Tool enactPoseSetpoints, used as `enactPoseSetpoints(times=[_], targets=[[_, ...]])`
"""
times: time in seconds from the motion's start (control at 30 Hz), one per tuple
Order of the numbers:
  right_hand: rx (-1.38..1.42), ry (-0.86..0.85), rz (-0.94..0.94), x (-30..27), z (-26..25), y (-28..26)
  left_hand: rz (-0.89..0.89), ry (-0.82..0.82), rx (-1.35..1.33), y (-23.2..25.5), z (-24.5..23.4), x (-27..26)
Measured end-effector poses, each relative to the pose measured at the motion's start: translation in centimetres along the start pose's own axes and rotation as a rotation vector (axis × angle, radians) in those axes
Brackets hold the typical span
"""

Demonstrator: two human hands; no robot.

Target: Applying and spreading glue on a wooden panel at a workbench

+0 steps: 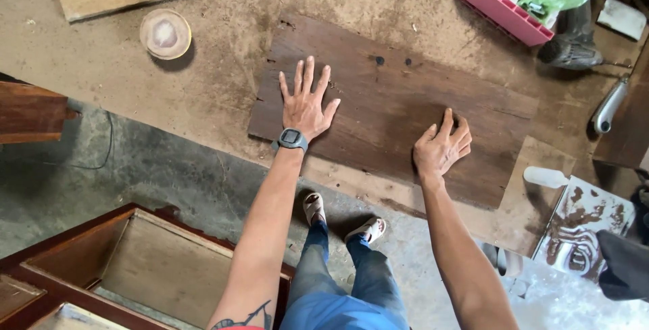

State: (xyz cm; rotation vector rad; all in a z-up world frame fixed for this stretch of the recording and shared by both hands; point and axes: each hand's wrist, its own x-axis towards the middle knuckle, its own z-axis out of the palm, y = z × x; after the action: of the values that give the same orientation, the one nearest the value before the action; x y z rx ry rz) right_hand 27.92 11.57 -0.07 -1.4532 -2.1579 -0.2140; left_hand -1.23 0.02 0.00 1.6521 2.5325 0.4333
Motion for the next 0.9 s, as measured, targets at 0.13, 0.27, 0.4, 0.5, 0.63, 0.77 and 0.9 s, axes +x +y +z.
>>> enactPoseSetpoints(times=[0.13, 0.27, 0.4, 0.5, 0.63, 0.77, 0.9], targets=[[-0.019, -0.002, 0.000, -0.3, 0.5, 0.5, 0.098, 0.067, 0.001, -0.1, 0.2, -0.5], [-0.012, -0.020, -0.002, -0.3, 0.6, 0.6, 0.114, -0.090, -0.014, 0.1, -0.6, -0.3], [-0.004, -0.022, 0.008, -0.2, 0.6, 0.5, 0.109, -0.141, 0.030, 0.7, -1.0, -0.3], [-0.014, -0.022, 0.006, -0.3, 0.6, 0.5, -0.020, -0.145, 0.051, 1.2, -1.4, -0.6], [-0.002, -0.034, 0.017, -0.1, 0.3, 0.4, -0.145, -0.150, 0.028, 1.4, -1.5, -0.5], [-0.006, -0.030, 0.026, -0.2, 0.6, 0.3, -0.201, -0.112, 0.015, 1.6, -2.2, -0.4], [-0.008, -0.030, 0.029, -0.2, 0.6, 0.5, -0.206, -0.093, 0.021, 1.5, -1.7, -0.4]])
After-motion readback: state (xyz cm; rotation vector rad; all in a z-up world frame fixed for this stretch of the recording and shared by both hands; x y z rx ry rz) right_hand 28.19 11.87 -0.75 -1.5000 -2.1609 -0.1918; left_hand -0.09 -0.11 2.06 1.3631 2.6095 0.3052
